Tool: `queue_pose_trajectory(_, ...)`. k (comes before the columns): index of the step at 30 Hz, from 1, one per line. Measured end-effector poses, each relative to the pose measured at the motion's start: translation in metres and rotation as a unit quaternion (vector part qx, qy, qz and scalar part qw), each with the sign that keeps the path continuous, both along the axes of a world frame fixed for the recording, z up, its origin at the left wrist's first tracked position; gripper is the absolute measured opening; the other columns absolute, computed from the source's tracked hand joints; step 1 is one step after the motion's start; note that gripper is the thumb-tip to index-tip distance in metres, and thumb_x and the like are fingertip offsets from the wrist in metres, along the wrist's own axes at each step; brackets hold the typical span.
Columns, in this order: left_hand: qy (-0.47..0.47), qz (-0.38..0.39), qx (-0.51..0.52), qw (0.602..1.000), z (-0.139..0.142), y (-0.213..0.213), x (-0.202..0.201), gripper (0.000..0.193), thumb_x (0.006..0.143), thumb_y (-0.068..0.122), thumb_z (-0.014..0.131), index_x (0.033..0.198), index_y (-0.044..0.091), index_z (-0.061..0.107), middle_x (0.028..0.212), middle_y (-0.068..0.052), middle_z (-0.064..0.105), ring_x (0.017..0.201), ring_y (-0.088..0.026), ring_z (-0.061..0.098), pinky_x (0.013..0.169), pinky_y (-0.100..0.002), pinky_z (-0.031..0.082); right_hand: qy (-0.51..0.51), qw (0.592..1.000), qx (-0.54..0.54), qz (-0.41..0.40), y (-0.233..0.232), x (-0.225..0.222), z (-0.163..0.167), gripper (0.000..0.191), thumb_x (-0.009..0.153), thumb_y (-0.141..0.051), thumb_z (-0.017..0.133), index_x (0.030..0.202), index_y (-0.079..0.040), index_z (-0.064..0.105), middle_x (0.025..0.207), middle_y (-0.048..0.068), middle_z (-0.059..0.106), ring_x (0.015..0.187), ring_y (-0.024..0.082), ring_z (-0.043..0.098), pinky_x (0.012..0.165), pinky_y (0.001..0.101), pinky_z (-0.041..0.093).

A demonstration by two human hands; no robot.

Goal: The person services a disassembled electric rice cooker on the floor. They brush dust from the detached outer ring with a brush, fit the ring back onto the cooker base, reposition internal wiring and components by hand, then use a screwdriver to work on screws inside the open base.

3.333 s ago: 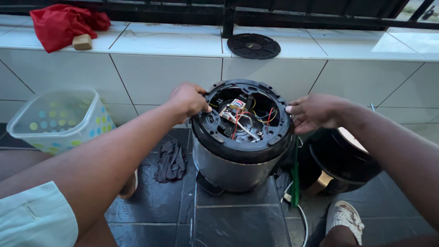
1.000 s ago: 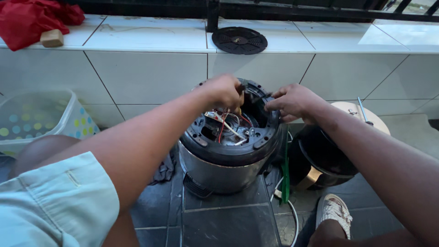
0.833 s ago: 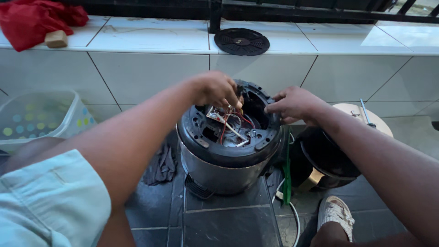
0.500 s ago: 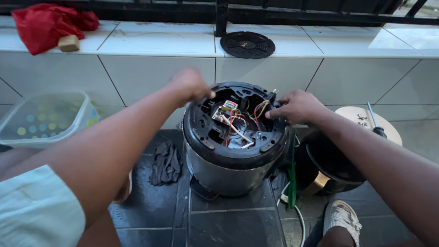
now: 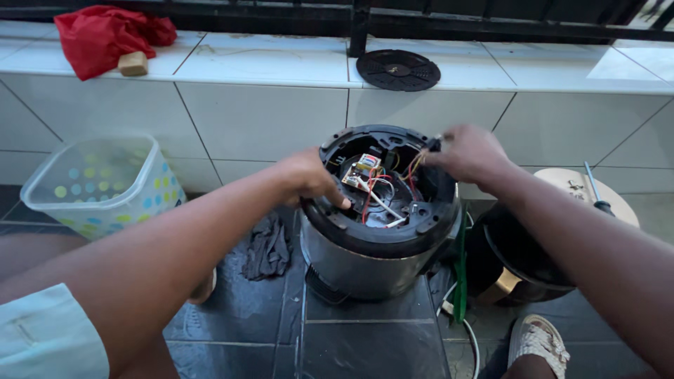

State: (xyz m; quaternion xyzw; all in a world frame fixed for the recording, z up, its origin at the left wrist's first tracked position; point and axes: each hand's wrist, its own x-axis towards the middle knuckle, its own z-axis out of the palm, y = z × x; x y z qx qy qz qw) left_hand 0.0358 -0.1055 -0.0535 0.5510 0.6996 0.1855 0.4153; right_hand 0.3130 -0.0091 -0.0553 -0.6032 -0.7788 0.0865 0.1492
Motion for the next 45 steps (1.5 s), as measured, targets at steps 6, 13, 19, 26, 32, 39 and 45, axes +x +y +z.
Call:
queue_pose_trajectory(6,0.084,0.043,0.036,0.995,0.006,-0.007,0.005,0.099,0.056,0.015,0.100,0.141,0.005,0.050,0.127,-0.018,0.066,0.117,-0.033,0.066,0.097,-0.043,0.056,0.054,0.966,0.149,0.205,-0.020,-0.033,0.005,0.063,0.073,-0.040,0.080,0.125,-0.005,0.071,0.129,0.022,0.058,0.128,0.039,0.048,0.110,0.0485,0.040)
queue_pose_trajectory(13,0.069,-0.028,0.071,0.995,-0.014,0.010,-0.009,0.089,0.053,0.019,0.099,0.132,0.004,0.062,0.119,-0.016,0.074,0.110,-0.028,0.070,0.095,-0.038,0.055,-0.156,0.961,0.024,0.229,-0.062,-0.087,0.006,0.109,0.053,-0.061,0.093,0.138,-0.006,0.053,0.134,0.018,0.051,0.127,0.037,0.044,0.111,0.0491,0.036)
queue_pose_trajectory(19,-0.039,0.041,0.110,0.992,-0.019,0.037,-0.028,0.052,0.078,0.026,0.085,0.123,0.004,0.073,0.108,-0.016,0.078,0.093,-0.026,0.075,0.080,-0.039,0.060,-0.121,0.975,0.060,0.178,-0.065,-0.095,-0.012,0.115,0.055,-0.054,0.094,0.145,-0.002,0.043,0.144,0.022,0.040,0.131,0.043,0.037,0.111,0.0515,0.035)
queue_pose_trajectory(26,0.000,0.109,0.207,0.972,-0.017,0.032,-0.019,0.031,0.081,0.023,0.079,0.111,0.017,0.080,0.099,-0.011,0.078,0.086,-0.022,0.075,0.081,-0.036,0.059,-0.113,0.980,0.025,0.161,-0.062,-0.095,-0.016,0.108,0.055,-0.054,0.088,0.141,-0.004,0.049,0.147,0.020,0.038,0.133,0.042,0.039,0.113,0.0506,0.035)
queue_pose_trajectory(32,0.011,0.113,0.256,0.960,-0.023,0.039,-0.020,0.027,0.077,0.012,0.079,0.103,0.013,0.082,0.097,-0.010,0.080,0.087,-0.020,0.077,0.084,-0.032,0.059,-0.061,0.985,0.028,0.156,-0.062,-0.095,-0.012,0.103,0.058,-0.054,0.088,0.133,0.006,0.049,0.140,0.025,0.039,0.129,0.045,0.043,0.109,0.0460,0.040)
queue_pose_trajectory(39,-0.020,0.090,0.234,0.968,-0.026,0.048,-0.027,0.031,0.074,0.008,0.080,0.105,0.012,0.081,0.098,-0.011,0.081,0.087,-0.020,0.078,0.082,-0.032,0.061,-0.013,0.992,0.037,0.120,-0.069,-0.099,-0.017,0.095,0.060,-0.048,0.090,0.136,-0.005,0.053,0.129,0.022,0.045,0.122,0.040,0.051,0.107,0.0433,0.044)
queue_pose_trajectory(45,-0.042,0.104,0.204,0.972,-0.027,0.046,-0.026,0.028,0.077,0.016,0.082,0.105,0.015,0.081,0.098,-0.009,0.080,0.086,-0.018,0.076,0.080,-0.033,0.060,-0.020,0.990,0.065,0.121,-0.066,-0.099,-0.020,0.099,0.058,-0.055,0.094,0.130,0.003,0.057,0.129,0.023,0.045,0.125,0.040,0.048,0.107,0.0435,0.044)
